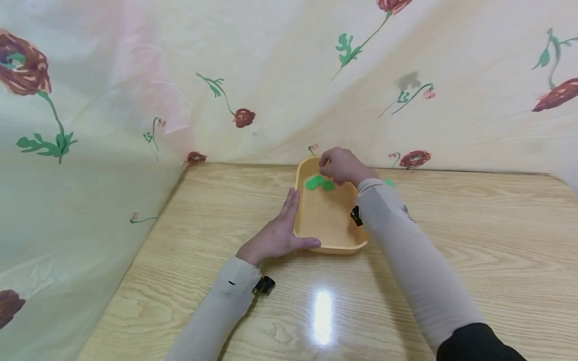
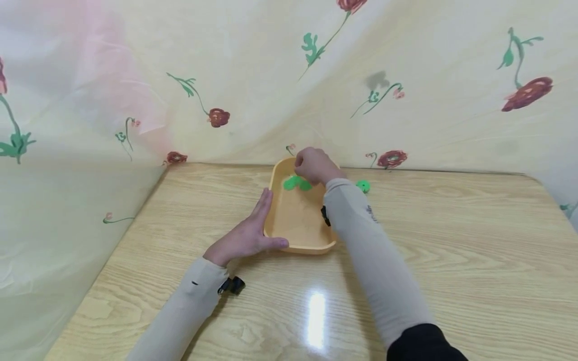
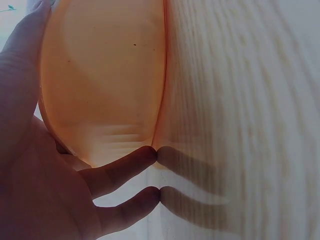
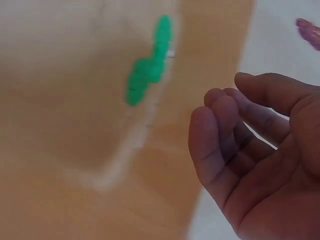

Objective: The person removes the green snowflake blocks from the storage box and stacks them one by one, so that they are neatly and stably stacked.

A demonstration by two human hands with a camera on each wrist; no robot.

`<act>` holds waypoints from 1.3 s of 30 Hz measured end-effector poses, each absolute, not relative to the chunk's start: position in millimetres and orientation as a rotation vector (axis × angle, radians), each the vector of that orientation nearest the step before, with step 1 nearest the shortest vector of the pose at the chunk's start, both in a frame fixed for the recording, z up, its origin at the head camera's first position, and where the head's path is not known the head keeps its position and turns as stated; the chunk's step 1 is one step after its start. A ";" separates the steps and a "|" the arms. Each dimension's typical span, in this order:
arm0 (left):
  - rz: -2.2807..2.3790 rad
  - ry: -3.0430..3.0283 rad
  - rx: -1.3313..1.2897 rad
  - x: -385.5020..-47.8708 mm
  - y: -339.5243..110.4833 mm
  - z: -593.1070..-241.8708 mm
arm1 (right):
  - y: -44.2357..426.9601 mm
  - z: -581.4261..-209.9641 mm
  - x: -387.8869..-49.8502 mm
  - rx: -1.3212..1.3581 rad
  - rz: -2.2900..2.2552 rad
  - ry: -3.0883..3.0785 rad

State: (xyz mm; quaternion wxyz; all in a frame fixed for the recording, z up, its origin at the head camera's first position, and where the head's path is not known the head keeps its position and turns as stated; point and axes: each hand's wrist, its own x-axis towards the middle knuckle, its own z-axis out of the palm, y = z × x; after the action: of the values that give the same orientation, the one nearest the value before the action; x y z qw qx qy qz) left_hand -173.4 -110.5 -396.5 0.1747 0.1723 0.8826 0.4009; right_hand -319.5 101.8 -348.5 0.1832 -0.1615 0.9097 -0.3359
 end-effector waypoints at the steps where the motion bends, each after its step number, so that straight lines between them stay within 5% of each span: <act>1: 1.136 2.500 0.488 -173.4 -110.4 -396.0 | 102.2 -352.9 -320.6 -0.453 -0.925 2.571; 8: 1.122 2.501 0.492 -174.3 -110.5 -394.6 | 107.8 -383.3 -326.6 -0.501 -0.765 2.666; 21: 1.121 2.497 0.486 -174.3 -109.7 -390.6 | 110.2 -386.5 -324.9 -0.532 -0.707 2.639; 39: 1.117 2.494 0.484 -173.3 -109.5 -390.4 | 114.2 -377.0 -322.4 -0.563 -1.306 2.430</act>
State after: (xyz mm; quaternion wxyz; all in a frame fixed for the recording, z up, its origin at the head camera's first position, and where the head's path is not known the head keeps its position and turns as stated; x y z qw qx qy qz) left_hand -173.3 -109.5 -390.4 0.1819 0.1714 0.8837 0.3958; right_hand -322.4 114.2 -377.0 0.1623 -0.1973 0.8517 -0.4576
